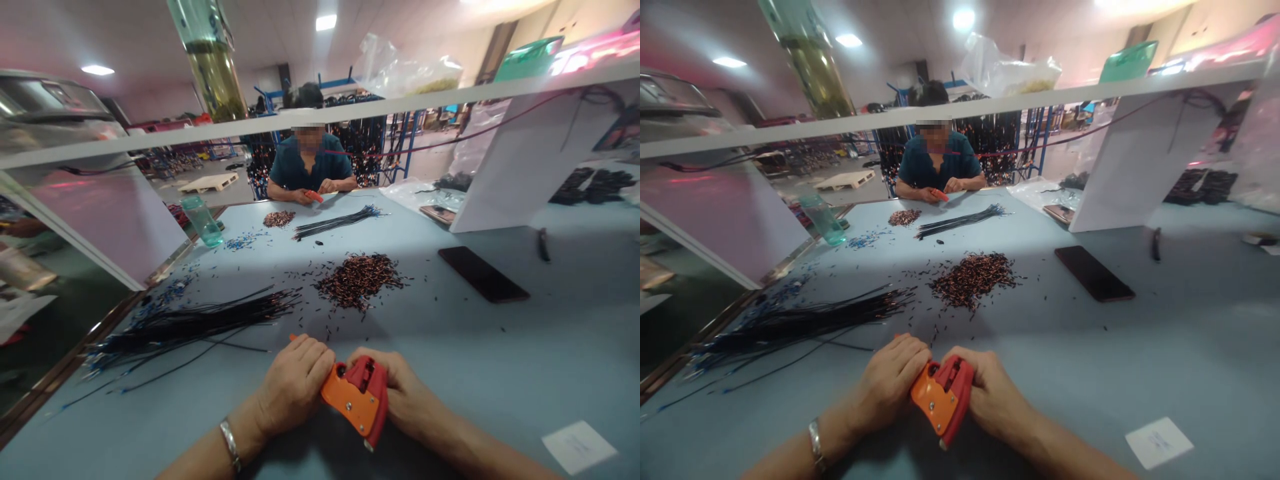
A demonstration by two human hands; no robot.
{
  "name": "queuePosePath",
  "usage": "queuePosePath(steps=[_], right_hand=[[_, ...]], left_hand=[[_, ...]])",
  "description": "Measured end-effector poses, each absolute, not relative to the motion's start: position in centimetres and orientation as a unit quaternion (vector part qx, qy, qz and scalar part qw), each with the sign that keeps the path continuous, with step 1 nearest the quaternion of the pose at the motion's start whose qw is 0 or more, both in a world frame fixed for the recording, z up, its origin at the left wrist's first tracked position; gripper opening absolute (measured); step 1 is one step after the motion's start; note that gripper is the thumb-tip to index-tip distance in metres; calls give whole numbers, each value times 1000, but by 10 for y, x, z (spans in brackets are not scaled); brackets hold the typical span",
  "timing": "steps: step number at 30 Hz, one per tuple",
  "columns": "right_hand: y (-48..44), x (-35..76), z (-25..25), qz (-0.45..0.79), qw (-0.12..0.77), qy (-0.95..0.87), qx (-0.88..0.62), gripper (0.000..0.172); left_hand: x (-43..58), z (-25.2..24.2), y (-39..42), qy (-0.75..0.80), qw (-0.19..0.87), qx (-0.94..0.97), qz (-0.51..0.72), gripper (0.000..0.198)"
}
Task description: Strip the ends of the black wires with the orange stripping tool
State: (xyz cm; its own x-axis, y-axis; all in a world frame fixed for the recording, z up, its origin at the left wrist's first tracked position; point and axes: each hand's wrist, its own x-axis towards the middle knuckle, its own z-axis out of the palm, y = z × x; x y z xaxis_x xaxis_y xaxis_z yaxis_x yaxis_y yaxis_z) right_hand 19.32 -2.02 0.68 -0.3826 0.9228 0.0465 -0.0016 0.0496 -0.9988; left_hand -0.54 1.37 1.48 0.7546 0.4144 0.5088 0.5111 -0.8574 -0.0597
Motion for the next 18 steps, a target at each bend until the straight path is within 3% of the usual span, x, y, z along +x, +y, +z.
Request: queuePosePath(steps=[9,18], right_hand=[[-19,192,7,562,409,-604,-390,10],[-20,191,1,578,406,-589,-393,12]], left_hand=[[-6,5,12,-256,103,-920,-278,12],[-1,5,13,-252,98,-907,-323,24]])
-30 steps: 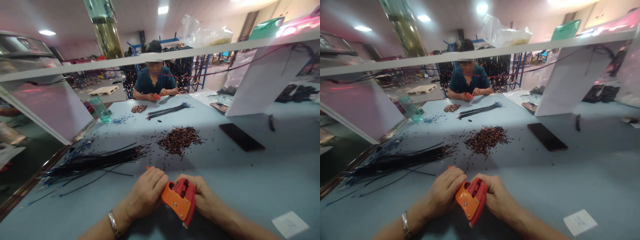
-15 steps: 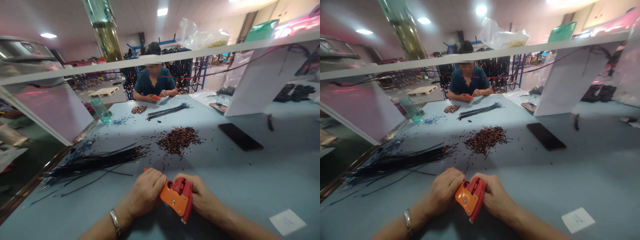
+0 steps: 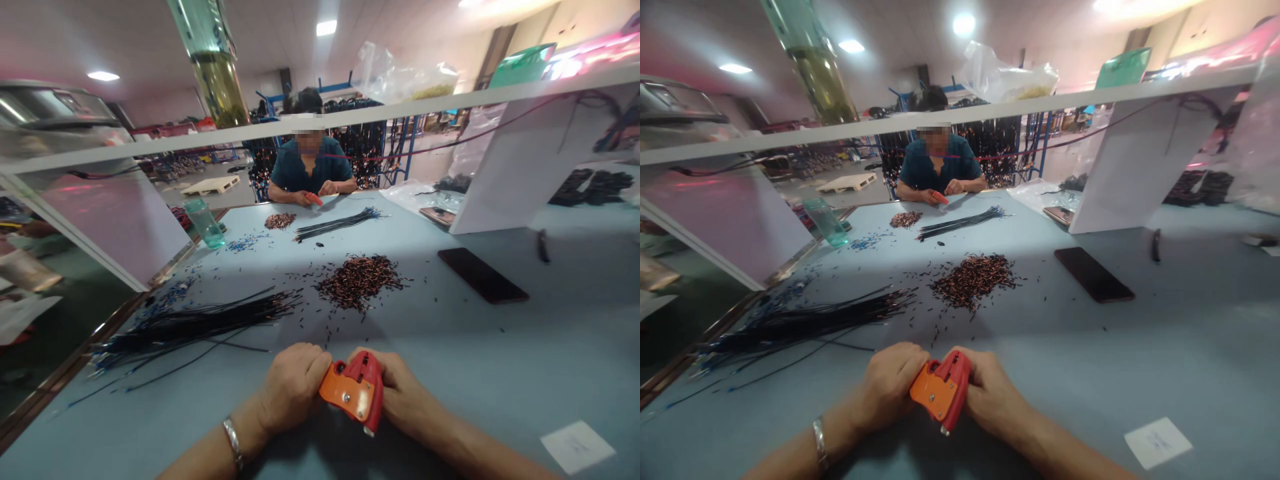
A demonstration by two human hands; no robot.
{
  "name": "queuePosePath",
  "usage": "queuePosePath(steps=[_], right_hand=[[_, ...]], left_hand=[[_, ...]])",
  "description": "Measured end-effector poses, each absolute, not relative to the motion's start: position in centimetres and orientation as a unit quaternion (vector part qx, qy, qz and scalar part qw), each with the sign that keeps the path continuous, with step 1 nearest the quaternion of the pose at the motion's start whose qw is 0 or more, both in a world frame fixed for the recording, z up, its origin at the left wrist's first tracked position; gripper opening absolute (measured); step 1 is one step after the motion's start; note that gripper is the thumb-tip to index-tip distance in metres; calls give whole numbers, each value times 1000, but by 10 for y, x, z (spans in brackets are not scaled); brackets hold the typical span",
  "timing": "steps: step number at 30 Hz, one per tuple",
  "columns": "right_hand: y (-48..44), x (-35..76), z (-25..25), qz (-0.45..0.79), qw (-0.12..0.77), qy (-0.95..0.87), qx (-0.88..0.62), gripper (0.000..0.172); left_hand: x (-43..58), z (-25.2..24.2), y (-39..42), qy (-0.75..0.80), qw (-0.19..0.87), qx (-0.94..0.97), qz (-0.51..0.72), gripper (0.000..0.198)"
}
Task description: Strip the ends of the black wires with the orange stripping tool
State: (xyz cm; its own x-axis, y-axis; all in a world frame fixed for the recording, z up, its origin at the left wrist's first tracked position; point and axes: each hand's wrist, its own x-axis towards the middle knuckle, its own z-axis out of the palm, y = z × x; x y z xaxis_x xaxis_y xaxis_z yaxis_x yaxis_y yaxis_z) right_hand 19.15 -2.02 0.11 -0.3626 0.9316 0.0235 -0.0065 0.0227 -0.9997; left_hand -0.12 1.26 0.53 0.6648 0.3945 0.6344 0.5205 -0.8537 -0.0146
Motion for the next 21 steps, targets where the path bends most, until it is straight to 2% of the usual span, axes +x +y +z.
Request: queuePosePath(steps=[10,21], right_hand=[[-22,189,1,635,376,-558,-379,10],[-22,189,8,622,370,-579,-375,14]], left_hand=[[-2,4,12,-246,113,-907,-324,26],[-5,6,13,-244,117,-907,-322,26]])
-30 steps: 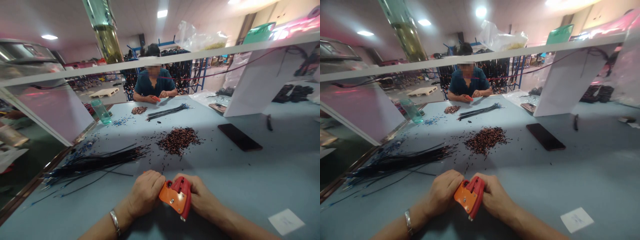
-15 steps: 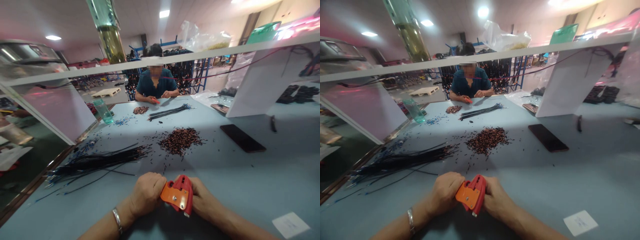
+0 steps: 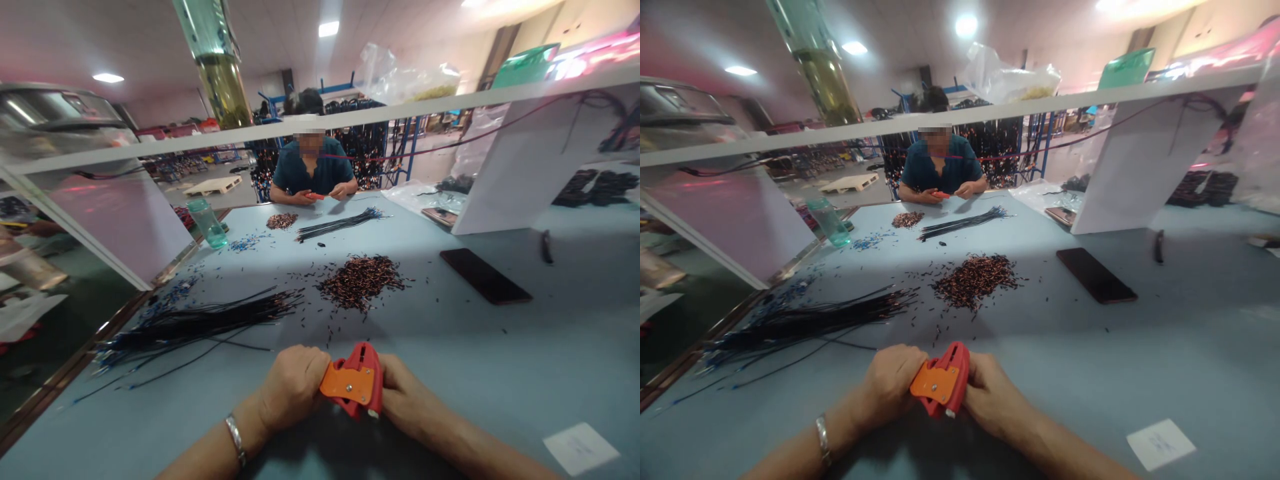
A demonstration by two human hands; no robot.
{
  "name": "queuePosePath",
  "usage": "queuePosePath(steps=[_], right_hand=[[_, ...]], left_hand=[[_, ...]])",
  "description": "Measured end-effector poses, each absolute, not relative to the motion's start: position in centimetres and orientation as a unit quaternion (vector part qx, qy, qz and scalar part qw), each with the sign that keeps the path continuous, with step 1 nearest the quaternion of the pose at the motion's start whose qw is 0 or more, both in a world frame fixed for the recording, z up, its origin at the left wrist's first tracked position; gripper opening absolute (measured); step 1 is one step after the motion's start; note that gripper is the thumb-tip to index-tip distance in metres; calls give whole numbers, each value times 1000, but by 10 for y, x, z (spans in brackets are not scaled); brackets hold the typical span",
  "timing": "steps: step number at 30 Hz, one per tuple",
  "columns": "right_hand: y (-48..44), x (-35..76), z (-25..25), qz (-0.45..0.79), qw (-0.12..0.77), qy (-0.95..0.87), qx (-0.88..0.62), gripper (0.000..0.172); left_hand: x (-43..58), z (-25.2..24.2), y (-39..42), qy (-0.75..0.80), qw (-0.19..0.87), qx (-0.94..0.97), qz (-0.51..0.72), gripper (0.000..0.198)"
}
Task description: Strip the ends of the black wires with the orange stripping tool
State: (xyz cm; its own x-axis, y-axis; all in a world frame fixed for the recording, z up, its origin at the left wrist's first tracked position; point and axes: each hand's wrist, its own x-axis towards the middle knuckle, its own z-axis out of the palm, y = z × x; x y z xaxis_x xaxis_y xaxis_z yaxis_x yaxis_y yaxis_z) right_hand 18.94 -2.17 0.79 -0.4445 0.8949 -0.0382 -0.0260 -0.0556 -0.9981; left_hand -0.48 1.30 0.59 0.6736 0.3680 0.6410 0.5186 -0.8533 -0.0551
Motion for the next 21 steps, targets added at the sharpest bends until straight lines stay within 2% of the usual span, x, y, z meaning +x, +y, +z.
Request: queuePosePath(steps=[6,11,13,17,21], right_hand=[[-9,209,7,538,375,-597,-462,21],[-3,228,19,426,432,-602,-518,19],[-2,230,22,381,459,-624,-505,18],[-4,229,20,326,470,-669,-475,18],[-6,226,15,326,452,-684,-472,18]], left_hand=[[-13,9,23,-337,-15,-867,-366,9],[-19,24,17,-424,-134,-774,-451,5],[-18,32,10,-424,-258,-739,-455,9],[-9,35,-2,-337,-622,-588,-393,26],[-1,19,-6,-310,-784,-434,-318,37]])
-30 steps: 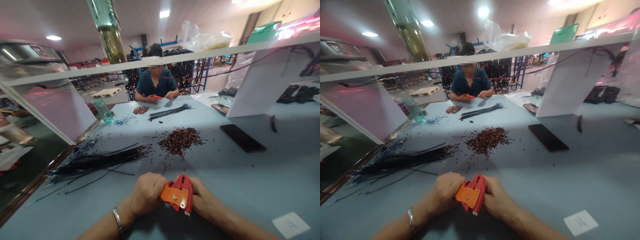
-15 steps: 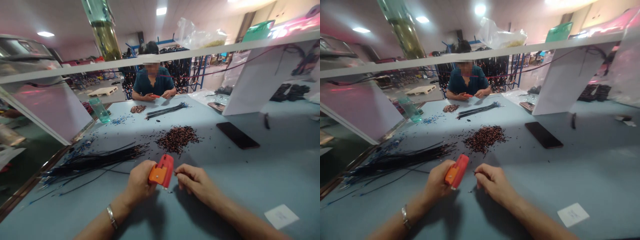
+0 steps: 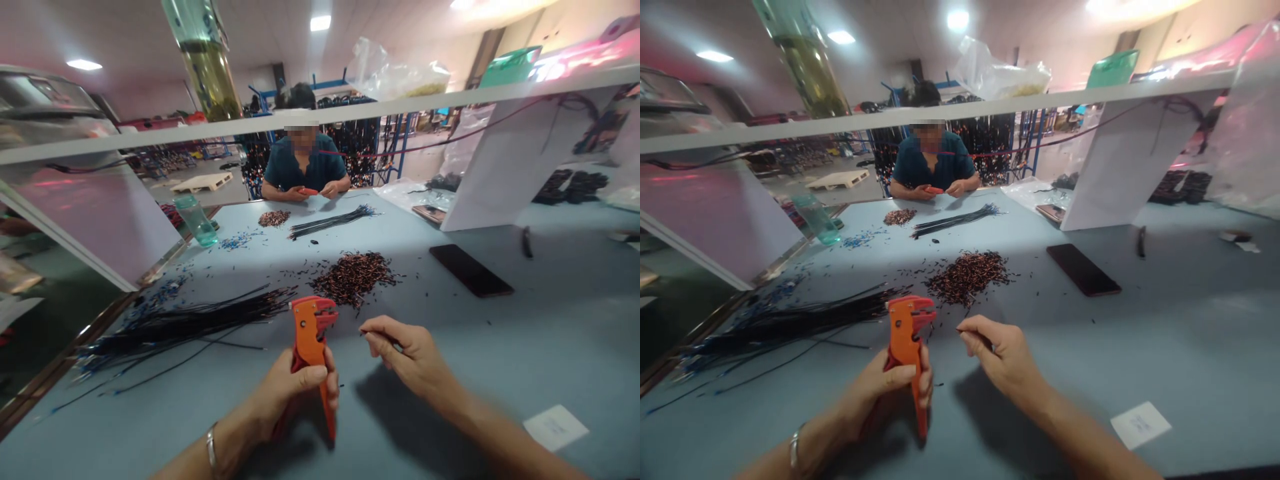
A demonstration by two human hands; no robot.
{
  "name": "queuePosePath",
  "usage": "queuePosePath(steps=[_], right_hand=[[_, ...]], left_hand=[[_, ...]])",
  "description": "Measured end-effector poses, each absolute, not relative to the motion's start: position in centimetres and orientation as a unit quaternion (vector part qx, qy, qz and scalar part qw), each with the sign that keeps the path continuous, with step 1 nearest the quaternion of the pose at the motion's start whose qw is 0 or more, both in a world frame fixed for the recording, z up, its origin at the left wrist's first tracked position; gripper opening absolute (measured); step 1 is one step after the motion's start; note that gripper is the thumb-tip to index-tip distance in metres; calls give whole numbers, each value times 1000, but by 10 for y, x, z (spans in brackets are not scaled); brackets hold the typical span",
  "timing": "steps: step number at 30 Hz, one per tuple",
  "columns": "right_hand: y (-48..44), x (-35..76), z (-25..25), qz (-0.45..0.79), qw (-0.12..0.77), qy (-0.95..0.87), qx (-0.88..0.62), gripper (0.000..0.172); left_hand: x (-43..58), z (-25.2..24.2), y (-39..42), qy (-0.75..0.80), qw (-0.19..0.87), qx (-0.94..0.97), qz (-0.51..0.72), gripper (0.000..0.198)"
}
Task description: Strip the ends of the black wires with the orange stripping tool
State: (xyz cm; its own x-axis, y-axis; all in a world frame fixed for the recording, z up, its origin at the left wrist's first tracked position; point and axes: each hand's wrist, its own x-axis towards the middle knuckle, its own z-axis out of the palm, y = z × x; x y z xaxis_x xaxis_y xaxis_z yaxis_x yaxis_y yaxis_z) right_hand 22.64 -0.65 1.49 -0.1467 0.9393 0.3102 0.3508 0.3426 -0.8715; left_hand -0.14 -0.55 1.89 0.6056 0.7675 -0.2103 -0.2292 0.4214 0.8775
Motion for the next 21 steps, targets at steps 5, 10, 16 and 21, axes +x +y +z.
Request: queuePosePath(steps=[5,10,16,21], right_hand=[[-8,226,16,276,461,-709,-456,20],[-9,225,17,221,467,-733,-443,21],[-11,226,13,188,473,-731,-454,21],[-10,225,14,185,468,-734,-455,22]], left_hand=[[-1,11,-6,293,835,395,249,39],[-1,15,-6,292,835,405,233,39],[-1,14,-5,281,840,409,222,38],[-2,14,-6,275,846,404,215,37]])
